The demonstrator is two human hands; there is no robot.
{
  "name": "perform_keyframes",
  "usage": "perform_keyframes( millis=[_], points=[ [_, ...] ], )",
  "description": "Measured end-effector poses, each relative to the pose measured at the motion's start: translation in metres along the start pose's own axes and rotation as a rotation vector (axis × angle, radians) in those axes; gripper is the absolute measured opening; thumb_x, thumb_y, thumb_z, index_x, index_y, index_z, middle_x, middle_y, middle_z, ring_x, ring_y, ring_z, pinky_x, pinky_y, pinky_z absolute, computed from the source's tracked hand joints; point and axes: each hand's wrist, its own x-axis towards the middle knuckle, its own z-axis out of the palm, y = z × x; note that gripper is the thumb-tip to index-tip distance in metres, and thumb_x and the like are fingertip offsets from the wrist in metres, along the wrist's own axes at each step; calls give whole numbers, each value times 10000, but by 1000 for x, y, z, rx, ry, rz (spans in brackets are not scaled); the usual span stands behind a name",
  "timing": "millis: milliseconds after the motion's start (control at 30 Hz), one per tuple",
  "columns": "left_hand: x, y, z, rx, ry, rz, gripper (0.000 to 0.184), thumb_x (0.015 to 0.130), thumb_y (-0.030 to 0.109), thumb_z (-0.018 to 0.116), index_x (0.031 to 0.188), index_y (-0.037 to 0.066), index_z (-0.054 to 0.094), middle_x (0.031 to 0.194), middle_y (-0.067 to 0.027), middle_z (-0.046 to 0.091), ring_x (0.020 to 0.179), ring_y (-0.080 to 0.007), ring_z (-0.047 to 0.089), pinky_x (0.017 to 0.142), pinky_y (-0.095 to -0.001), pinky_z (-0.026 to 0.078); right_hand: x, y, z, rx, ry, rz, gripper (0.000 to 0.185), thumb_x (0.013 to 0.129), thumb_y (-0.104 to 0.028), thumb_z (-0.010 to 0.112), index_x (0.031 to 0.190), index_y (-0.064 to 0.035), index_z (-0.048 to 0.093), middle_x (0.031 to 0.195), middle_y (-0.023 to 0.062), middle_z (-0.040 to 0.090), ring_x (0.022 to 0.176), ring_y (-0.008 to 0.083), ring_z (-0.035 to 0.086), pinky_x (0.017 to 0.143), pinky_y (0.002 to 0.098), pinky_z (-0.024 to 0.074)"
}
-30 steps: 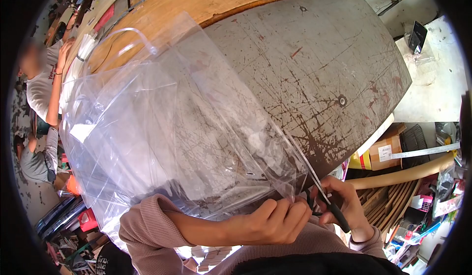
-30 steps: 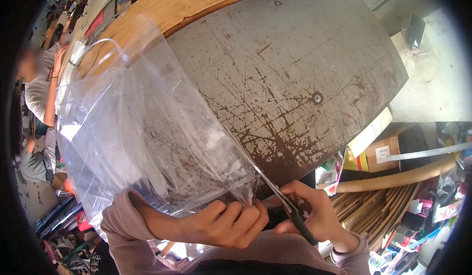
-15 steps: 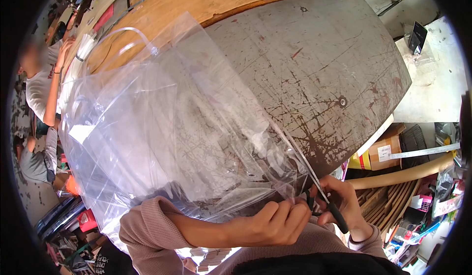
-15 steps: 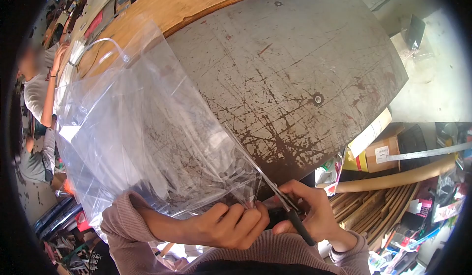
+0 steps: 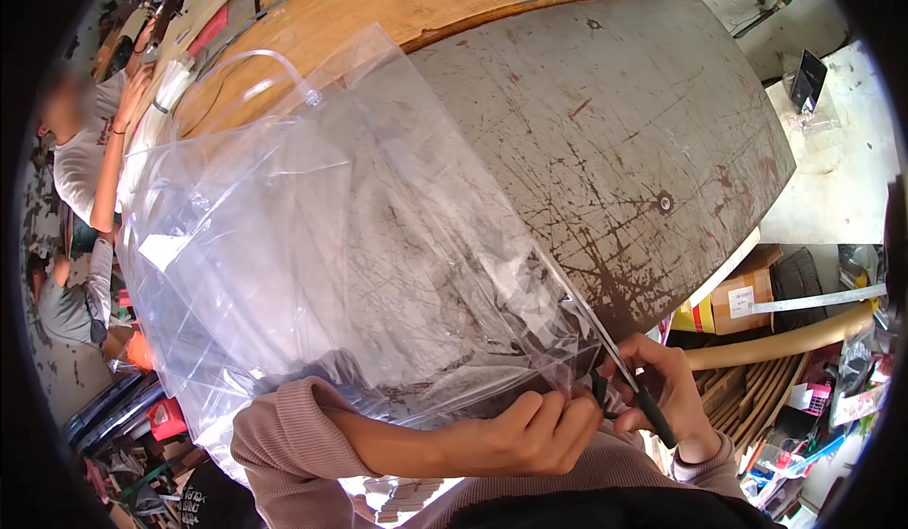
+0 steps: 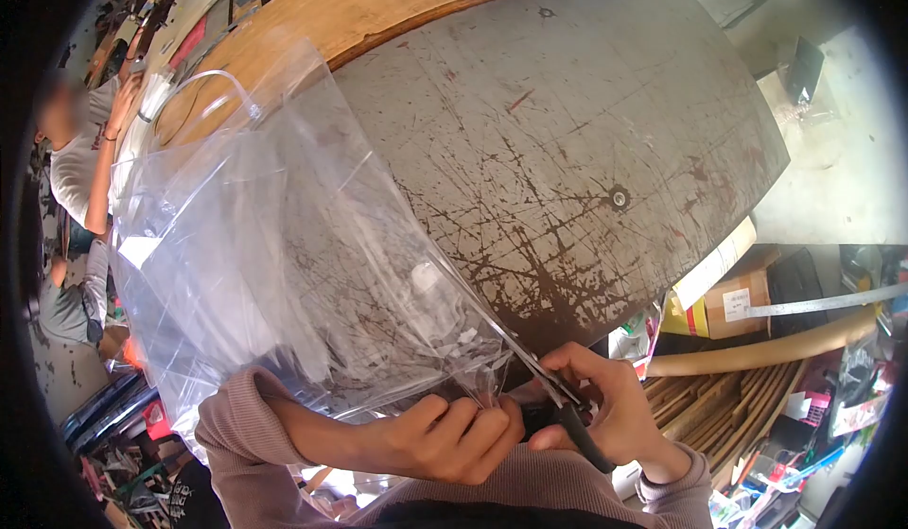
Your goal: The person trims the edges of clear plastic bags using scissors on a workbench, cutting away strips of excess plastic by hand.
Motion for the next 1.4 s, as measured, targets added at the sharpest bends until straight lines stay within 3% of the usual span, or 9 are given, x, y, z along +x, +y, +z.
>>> perform_keyframes(
  millis=[33, 367, 433, 567, 667, 767, 1100, 1167, 1400],
  points=[
    [1, -1, -1, 1, 2, -1, 32, 720, 107, 558, 702, 110, 584, 584, 58, 291, 475, -34, 321, 464, -217, 163, 0, -2, 2, 46, 26, 38, 677, 531, -422, 863, 943, 14, 551, 691, -22, 503, 611, 39, 389, 553, 196, 277],
    [0, 0, 0, -20, 22, -31, 41, 717, 100, 560, 702, 112, 596, 583, 58, 302, 474, -29, 330, 462, -206, 169, 0, 0, -2, -4, 54, 39, 690, 503, -446, 861, 921, 15, 564, 682, -14, 516, 579, 28, 399, 490, 190, 262],
    [0, 0, 0, -13, 21, -28, 43, 716, 97, 559, 703, 113, 596, 582, 58, 300, 473, -29, 328, 461, -206, 169, 2, -1, -11, -113, -3, 5, 578, 581, -264, 869, 987, 8, 560, 786, 12, 584, 676, 40, 500, 571, 197, 389],
    [0, 0, 0, -8, 34, -28, 52, 711, 86, 557, 704, 121, 596, 579, 59, 295, 470, -29, 322, 458, -206, 163, 3, -7, -23, -149, 100, -133, 525, 610, -206, 837, 1008, -5, 558, 783, 22, 577, 655, 64, 498, 559, 214, 385],
    [1, -1, 0, -6, 49, -27, 68, 707, 74, 556, 710, 129, 598, 579, 56, 296, 475, -31, 330, 459, -202, 176, 14, -19, -20, -828, 438, -204, 547, 600, -136, 784, 1070, -21, 530, 836, 85, 543, 727, 168, 537, 585, 247, 418],
    [2, -3, -1, 25, 76, -27, 84, 717, 77, 554, 738, 133, 612, 582, 57, 303, 482, -34, 340, 466, -191, 198, 29, -12, -17, -978, 567, -336, 583, 608, -108, 758, 1122, -24, 495, 933, 117, 535, 791, 235, 538, 621, 295, 454],
    [5, -4, 1, -39, 162, -91, 136, 759, 111, 527, 848, 134, 627, 608, 62, 329, 502, -36, 359, 453, -179, 219, 35, -24, -21, -1264, 509, -375, 604, 584, -7, 711, 1128, -30, 451, 958, 155, 495, 910, 348, 491, 729, 407, 433],
    [2, -2, -3, -48, -3, -98, 95, 736, 136, 543, 811, 94, 583, 687, 42, 417, 565, -58, 403, 469, -177, 271, 33, -29, -23, -1267, 471, -351, 584, 595, 13, 696, 1127, -27, 458, 970, 167, 510, 900, 361, 504, 748, 406, 425],
    [0, -1, 6, -65, 58, -89, 100, 728, 131, 549, 645, 102, 501, 664, 31, 350, 548, -59, 381, 426, -177, 250, 31, -38, -19, -1329, 363, -241, 531, 664, 9, 674, 1154, -40, 475, 944, 174, 560, 872, 368, 537, 738, 412, 425]
  ],
)
